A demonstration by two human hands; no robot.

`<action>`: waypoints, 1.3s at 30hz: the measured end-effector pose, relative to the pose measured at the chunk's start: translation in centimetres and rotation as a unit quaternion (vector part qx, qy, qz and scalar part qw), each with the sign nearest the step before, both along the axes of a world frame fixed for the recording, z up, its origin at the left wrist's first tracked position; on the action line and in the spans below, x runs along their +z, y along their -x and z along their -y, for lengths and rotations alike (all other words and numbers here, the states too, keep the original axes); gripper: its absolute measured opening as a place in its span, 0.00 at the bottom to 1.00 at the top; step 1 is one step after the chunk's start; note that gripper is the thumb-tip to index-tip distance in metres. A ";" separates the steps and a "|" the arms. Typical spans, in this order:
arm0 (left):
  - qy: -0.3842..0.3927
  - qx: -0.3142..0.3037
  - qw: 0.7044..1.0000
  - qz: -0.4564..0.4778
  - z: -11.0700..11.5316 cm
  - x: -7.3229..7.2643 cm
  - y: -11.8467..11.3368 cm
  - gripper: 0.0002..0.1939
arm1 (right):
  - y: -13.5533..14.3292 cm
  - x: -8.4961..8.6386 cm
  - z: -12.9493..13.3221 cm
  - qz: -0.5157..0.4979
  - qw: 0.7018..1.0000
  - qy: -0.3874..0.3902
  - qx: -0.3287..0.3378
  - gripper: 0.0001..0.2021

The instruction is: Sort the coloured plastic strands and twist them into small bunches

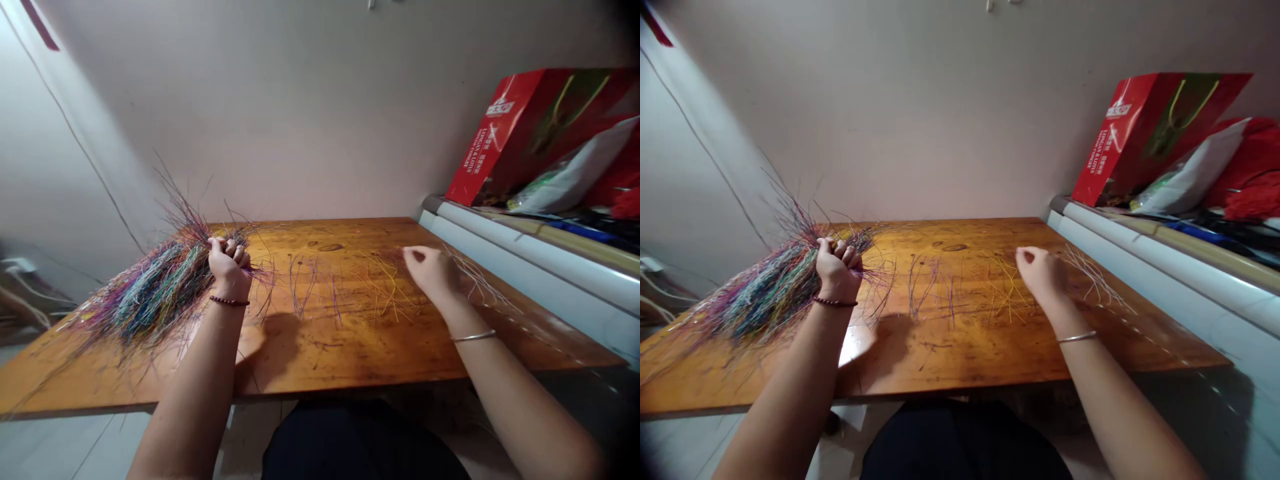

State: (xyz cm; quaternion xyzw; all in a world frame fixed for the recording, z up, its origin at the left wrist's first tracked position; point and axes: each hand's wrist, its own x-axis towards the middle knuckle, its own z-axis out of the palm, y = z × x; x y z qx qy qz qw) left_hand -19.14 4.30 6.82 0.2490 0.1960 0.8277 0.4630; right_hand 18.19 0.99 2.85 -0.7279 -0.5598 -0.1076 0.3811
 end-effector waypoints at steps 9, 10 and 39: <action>0.008 -0.137 0.990 0.012 0.4 -0.4 -1.3 0.15 | 15.6 1.0 -1.3 -0.209 0.875 0.008 0.437 0.17; 0.010 -0.152 0.988 0.008 0.5 -0.6 -1.7 0.15 | 16.7 0.8 -1.5 -0.211 0.872 0.011 0.442 0.18; 0.049 -0.227 0.968 0.099 -2.4 -2.3 0.7 0.20 | -9.6 -0.1 0.1 -0.190 0.971 0.101 0.104 0.19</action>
